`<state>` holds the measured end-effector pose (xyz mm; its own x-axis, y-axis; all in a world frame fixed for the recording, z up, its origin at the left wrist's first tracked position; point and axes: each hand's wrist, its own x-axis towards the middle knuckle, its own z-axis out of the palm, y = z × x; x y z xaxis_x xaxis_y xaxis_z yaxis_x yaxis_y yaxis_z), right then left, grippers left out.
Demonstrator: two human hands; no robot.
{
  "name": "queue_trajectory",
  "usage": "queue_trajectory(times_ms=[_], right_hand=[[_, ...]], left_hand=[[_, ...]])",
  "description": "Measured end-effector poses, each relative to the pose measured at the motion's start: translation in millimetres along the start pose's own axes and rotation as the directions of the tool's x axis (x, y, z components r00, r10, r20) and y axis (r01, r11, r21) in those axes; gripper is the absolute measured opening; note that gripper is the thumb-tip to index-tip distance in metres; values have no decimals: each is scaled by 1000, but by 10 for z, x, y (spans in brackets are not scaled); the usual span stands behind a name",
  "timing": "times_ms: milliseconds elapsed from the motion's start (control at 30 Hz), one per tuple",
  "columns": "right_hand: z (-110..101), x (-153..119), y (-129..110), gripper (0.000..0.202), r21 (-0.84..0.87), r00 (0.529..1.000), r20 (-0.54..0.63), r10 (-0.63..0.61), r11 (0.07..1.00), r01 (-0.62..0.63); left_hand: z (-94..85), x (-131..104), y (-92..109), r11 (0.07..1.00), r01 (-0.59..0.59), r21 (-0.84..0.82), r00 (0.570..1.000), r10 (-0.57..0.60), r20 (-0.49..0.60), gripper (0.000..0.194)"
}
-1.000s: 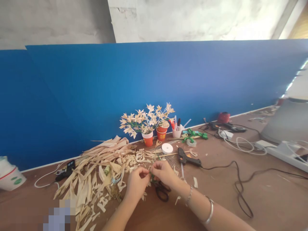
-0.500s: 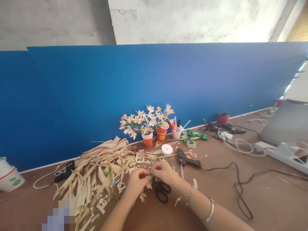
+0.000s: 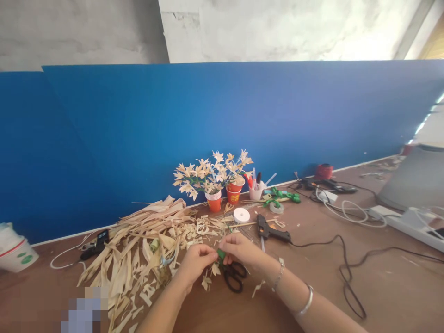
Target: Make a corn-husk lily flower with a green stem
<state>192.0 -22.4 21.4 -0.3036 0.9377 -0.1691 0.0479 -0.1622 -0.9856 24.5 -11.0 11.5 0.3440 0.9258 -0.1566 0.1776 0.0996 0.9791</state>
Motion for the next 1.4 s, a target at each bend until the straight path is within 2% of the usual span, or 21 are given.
queue_trajectory(times_ms=[100,167,300,400,533,700,800,900,967,1033,1100,1233,1367,1400], right_hand=[[-10,23,-10,36,66,999,-25,19,998,-17],[-35,51,-5,35,72,995,-104,-5,997,13],[-126,75,-13,27,-64,969,-237,-68,996,54],[-183,69,-20,22,-149,966,-236,-108,986,73],[-218,97,20,18,-124,962,-249,-110,989,81],[-254,143,64,28,-83,957,-278,-82,995,61],[-264,125,47,33,-85,962,-263,-66,995,44],[-255,72,23,29,-117,985,-157,-66,992,48],[-243,33,22,22,-179,992,-84,-99,980,83],[-227,0,29,16,-279,990,-66,-125,955,102],[-208,-27,31,17,-405,991,-73,-116,911,77],[-179,-81,-6,41,-625,992,-79,-100,780,29],[-183,-168,-60,11,-720,998,54,-39,691,66],[-182,-195,-73,16,-752,997,79,-14,655,69]], left_hand=[[-12,33,-40,999,0,-51,1000,-1,-9,34],[-19,51,-64,997,9,-78,1000,-11,-29,35],[-36,67,-82,991,34,-130,998,-41,-48,35],[-53,70,-79,984,21,-179,998,-32,-60,33],[-83,75,-80,971,-3,-238,998,-12,-63,28],[-111,88,-111,955,13,-295,999,-24,-35,23],[-113,86,-106,941,35,-336,998,-50,-35,24],[-106,71,-68,925,51,-378,995,-79,-60,26],[-101,58,-38,914,59,-402,993,-94,-69,27],[-97,48,-14,902,62,-427,991,-107,-84,28],[-96,44,-2,890,63,-451,988,-119,-97,29],[-101,50,-10,898,39,-438,990,-96,-108,28],[-107,59,-34,907,17,-422,987,-83,-139,26],[-108,60,-36,905,10,-425,986,-80,-146,26]])
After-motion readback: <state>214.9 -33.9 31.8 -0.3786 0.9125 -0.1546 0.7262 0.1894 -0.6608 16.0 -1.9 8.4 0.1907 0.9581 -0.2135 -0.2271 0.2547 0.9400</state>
